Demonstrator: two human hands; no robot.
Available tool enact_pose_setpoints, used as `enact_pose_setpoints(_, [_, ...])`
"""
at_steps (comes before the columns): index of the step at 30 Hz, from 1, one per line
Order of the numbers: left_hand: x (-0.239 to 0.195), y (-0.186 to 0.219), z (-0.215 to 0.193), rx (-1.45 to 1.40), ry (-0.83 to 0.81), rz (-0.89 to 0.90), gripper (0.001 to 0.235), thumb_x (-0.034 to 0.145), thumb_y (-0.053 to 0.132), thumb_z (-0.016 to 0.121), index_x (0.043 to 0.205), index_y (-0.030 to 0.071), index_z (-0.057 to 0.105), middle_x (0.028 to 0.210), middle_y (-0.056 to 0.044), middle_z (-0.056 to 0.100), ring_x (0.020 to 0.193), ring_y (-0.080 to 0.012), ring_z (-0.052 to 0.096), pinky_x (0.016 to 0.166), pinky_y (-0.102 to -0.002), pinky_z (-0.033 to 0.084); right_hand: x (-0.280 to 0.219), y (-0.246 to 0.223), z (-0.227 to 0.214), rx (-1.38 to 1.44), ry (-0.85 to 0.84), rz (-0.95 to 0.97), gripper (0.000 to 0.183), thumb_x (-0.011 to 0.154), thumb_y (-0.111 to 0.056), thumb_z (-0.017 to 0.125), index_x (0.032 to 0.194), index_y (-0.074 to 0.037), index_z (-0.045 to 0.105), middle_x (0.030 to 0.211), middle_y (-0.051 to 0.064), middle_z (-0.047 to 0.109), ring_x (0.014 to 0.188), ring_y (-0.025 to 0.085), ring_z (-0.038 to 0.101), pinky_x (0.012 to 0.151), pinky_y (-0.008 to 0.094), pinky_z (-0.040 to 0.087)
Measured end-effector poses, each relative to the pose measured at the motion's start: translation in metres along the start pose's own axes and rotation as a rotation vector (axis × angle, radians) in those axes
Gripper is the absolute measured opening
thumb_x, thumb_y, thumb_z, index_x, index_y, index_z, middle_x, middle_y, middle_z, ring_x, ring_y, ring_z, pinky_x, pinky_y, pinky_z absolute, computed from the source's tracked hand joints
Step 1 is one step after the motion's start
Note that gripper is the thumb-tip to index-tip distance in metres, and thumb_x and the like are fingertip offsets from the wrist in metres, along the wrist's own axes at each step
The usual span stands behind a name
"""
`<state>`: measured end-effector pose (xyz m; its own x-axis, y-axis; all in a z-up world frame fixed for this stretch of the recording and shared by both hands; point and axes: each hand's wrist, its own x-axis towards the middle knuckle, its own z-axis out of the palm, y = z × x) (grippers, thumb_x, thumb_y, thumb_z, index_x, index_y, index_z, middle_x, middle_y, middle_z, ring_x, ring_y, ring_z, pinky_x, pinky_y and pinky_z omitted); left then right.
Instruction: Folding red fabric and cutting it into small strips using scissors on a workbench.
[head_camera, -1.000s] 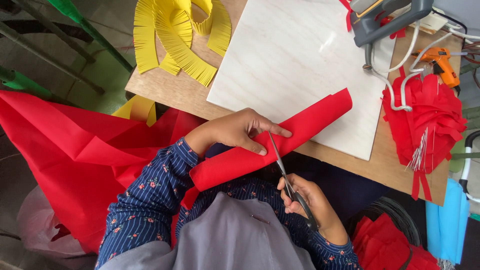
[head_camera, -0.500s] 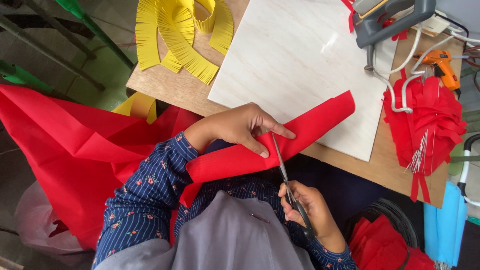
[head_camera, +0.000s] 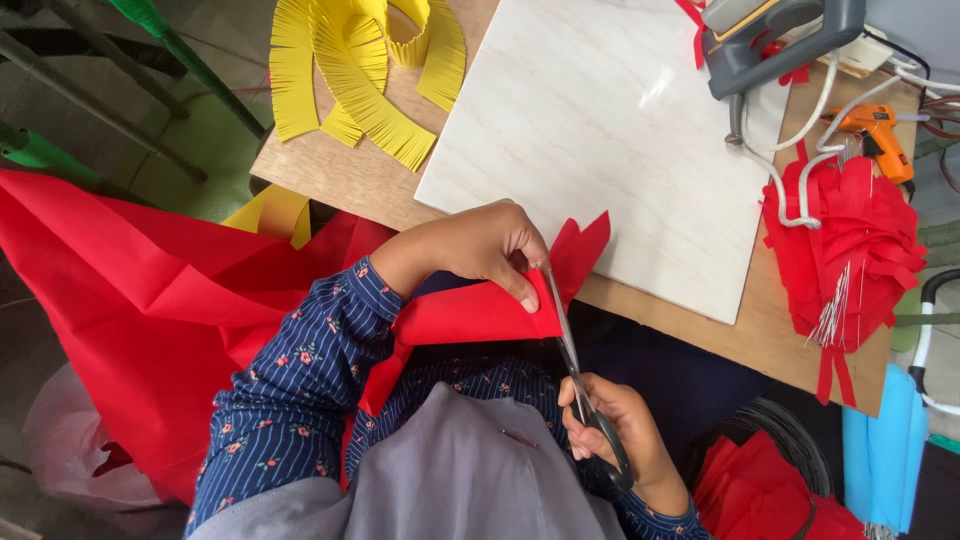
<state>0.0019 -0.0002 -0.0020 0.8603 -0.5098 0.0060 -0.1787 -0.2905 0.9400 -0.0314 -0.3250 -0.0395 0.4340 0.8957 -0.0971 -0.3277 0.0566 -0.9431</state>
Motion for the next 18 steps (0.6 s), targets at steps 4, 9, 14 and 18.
enact_pose_setpoints(4, [0.000, 0.000, 0.000, -0.011, -0.012, 0.012, 0.023, 0.079, 0.032, 0.087, 0.081, 0.010, 0.079, 0.062, 0.005, 0.062, 0.057, -0.0051, 0.046, 0.055, -0.024, 0.034, -0.004, 0.008, -0.004, -0.018, -0.001, -0.016, 0.036, 0.096, -0.027, 0.072, 0.110, 0.003, 0.059, 0.068, 0.004, 0.054, 0.050, 0.010, 0.053, 0.048, 0.025, 0.053])
enact_pose_setpoints(9, [0.001, 0.000, 0.003, -0.032, 0.005, 0.010, 0.024, 0.079, 0.029, 0.088, 0.076, 0.008, 0.077, 0.059, 0.006, 0.054, 0.058, -0.0043, 0.040, 0.055, -0.024, 0.031, -0.003, 0.011, -0.001, -0.027, 0.025, -0.038, 0.045, 0.093, -0.035, 0.077, 0.106, 0.004, 0.058, 0.060, 0.004, 0.054, 0.044, 0.008, 0.052, 0.042, 0.023, 0.051])
enact_pose_setpoints(14, [0.003, 0.001, 0.010, -0.128, -0.019, -0.006, 0.025, 0.076, 0.028, 0.088, 0.089, 0.008, 0.081, 0.078, 0.000, 0.075, 0.068, -0.0063, 0.061, 0.063, -0.022, 0.046, 0.002, 0.006, 0.001, 0.101, 0.039, 0.024, 0.071, 0.083, -0.056, 0.085, 0.106, 0.005, 0.057, 0.063, 0.004, 0.056, 0.046, 0.008, 0.052, 0.042, 0.024, 0.053])
enact_pose_setpoints(18, [0.003, 0.002, 0.015, -0.258, -0.022, -0.022, 0.026, 0.074, 0.024, 0.089, 0.095, 0.009, 0.082, 0.090, -0.003, 0.081, 0.076, -0.0088, 0.072, 0.070, -0.021, 0.055, 0.009, -0.001, 0.007, 0.120, 0.009, -0.034, 0.071, 0.086, -0.059, 0.083, 0.106, 0.004, 0.057, 0.066, 0.004, 0.059, 0.047, 0.008, 0.054, 0.044, 0.024, 0.054])
